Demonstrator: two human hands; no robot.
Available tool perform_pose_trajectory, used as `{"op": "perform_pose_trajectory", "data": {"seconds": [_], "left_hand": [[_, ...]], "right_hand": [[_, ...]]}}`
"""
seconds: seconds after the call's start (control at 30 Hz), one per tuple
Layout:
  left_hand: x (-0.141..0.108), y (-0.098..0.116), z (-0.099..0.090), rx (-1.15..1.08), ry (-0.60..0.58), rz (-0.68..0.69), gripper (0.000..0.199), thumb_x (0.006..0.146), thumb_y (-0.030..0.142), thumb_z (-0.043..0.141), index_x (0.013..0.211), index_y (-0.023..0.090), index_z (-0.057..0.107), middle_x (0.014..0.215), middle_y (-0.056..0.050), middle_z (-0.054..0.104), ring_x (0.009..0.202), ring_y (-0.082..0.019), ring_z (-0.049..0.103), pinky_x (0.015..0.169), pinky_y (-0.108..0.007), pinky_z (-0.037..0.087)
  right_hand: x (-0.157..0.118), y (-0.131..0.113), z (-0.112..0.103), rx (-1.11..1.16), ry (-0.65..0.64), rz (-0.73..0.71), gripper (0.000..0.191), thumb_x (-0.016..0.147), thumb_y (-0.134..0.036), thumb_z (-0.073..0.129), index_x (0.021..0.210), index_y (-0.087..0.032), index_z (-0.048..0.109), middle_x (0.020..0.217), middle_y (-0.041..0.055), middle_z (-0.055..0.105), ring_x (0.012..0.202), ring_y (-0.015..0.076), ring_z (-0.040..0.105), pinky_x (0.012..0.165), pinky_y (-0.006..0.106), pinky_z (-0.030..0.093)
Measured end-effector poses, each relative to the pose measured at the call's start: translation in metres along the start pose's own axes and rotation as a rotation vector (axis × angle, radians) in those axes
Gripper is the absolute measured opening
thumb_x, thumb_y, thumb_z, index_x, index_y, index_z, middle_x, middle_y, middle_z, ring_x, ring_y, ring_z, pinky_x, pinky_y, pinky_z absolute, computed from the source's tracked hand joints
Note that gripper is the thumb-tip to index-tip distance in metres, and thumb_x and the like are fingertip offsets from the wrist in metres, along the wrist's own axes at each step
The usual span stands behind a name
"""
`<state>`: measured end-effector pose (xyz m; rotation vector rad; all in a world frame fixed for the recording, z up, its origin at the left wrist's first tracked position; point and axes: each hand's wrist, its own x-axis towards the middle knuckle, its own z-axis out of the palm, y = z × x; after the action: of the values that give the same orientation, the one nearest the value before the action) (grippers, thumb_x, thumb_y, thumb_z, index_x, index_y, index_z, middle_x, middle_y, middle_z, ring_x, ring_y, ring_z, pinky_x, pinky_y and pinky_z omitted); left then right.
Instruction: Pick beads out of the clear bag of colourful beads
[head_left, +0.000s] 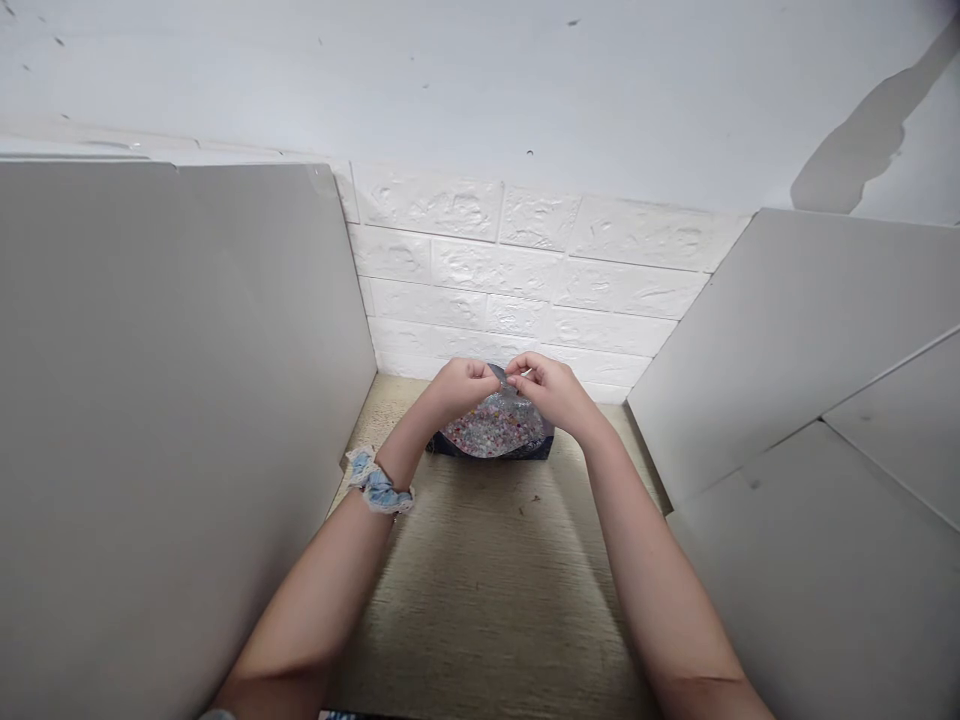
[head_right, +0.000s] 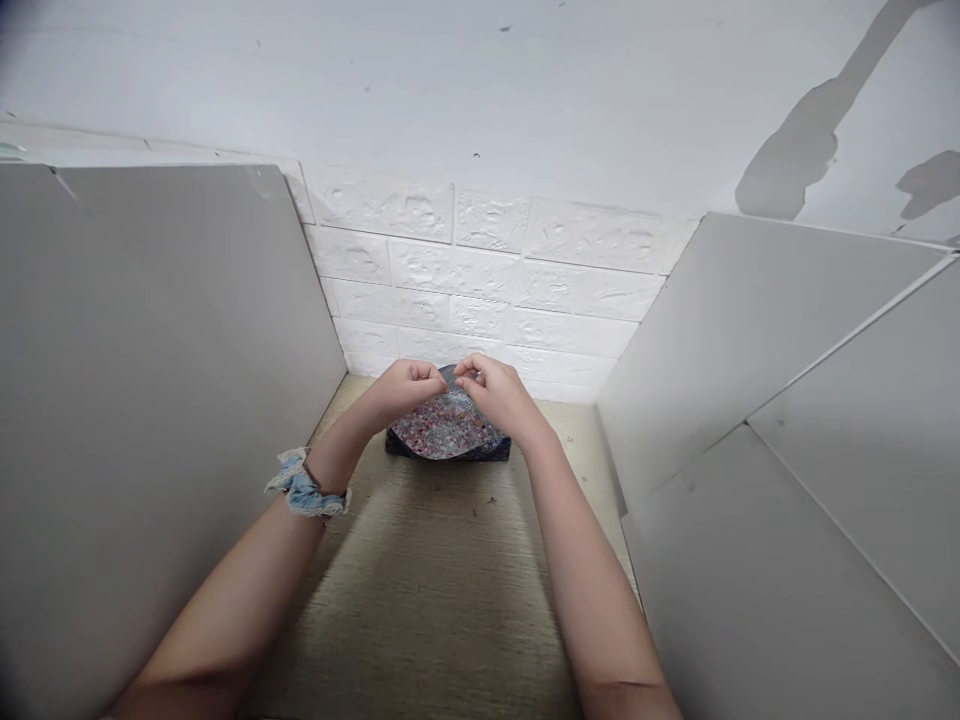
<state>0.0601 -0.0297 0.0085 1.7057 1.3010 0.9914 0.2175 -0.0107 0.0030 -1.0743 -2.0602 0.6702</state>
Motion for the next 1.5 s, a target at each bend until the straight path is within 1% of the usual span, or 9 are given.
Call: {"op": "perform_pose_trajectory", "data": {"seconds": [0.2,0.37,0.57,0.8,1.1,1.27,1.5], "left_hand": [[0.0003,-0.001,-0.0003,-0.011,-0.015,-0.009,0.013,0.06,0.023,0.044,0.051,0.014,0.042,0.046,0.005,0.03,0.041,-0.004,0.024,0.04,-0.019,0.017],[0.0003,-0.0019,-0.0002,-0.025,-0.03,-0.009,0.015,0.062,0.025,0.044,0.051,0.014,0.043,0.046,0.005,0.03,0.041,-0.004,0.025,0.04,-0.019,0.018],[0.0021,-0.0046,-0.0003,-0.034,-0.013,-0.021,0.016,0.062,0.027,0.045,0.056,0.013,0.05,0.049,0.004,0.034,0.044,-0.005,0.027,0.041,-0.019,0.018],[0.001,-0.0037,-0.0006,-0.064,-0.028,-0.009,0.017,0.063,0.03,0.046,0.056,0.014,0.048,0.05,0.005,0.031,0.044,-0.005,0.026,0.041,-0.019,0.018],[0.0012,-0.0037,-0.0006,-0.063,-0.026,0.007,0.018,0.063,0.03,0.046,0.058,0.014,0.051,0.05,0.005,0.033,0.045,-0.006,0.027,0.043,-0.019,0.02],[0.0015,-0.0039,-0.0003,-0.086,-0.002,0.021,0.017,0.062,0.029,0.046,0.057,0.014,0.051,0.05,0.004,0.036,0.047,-0.006,0.028,0.044,-0.019,0.022],[0.0012,-0.0023,0.0,-0.074,-0.005,0.019,0.018,0.063,0.029,0.047,0.059,0.013,0.053,0.052,0.004,0.035,0.047,-0.006,0.029,0.044,-0.019,0.022]], "right_hand": [[0.0008,0.0011,0.0002,0.006,-0.005,-0.013,0.015,0.073,-0.024,0.045,0.082,-0.017,0.056,0.075,0.0002,0.056,0.061,0.0101,0.046,0.057,0.023,0.034],[0.0001,-0.0005,-0.0004,0.004,0.003,-0.009,0.014,0.073,-0.024,0.046,0.082,-0.018,0.055,0.073,-0.0007,0.055,0.058,0.0092,0.044,0.054,0.022,0.033],[0.0002,-0.0002,-0.0007,0.01,0.01,-0.018,0.016,0.073,-0.025,0.046,0.083,-0.017,0.056,0.073,-0.0001,0.055,0.058,0.0095,0.044,0.054,0.022,0.033],[0.0002,0.0027,-0.001,0.032,0.005,-0.009,0.015,0.074,-0.024,0.045,0.083,-0.018,0.055,0.076,-0.0003,0.056,0.061,0.0101,0.047,0.056,0.023,0.036],[0.0008,0.0042,-0.0015,0.051,0.001,0.002,0.016,0.074,-0.025,0.045,0.085,-0.018,0.054,0.077,0.0005,0.056,0.062,0.0108,0.048,0.056,0.024,0.036],[0.0011,0.0044,-0.0021,0.055,0.008,-0.001,0.015,0.074,-0.026,0.046,0.084,-0.018,0.054,0.077,0.0005,0.056,0.062,0.0105,0.048,0.057,0.024,0.036],[0.0002,0.0034,-0.0018,0.05,0.006,-0.001,0.015,0.074,-0.026,0.046,0.084,-0.018,0.055,0.077,0.0003,0.056,0.063,0.0105,0.048,0.058,0.024,0.036]]}}
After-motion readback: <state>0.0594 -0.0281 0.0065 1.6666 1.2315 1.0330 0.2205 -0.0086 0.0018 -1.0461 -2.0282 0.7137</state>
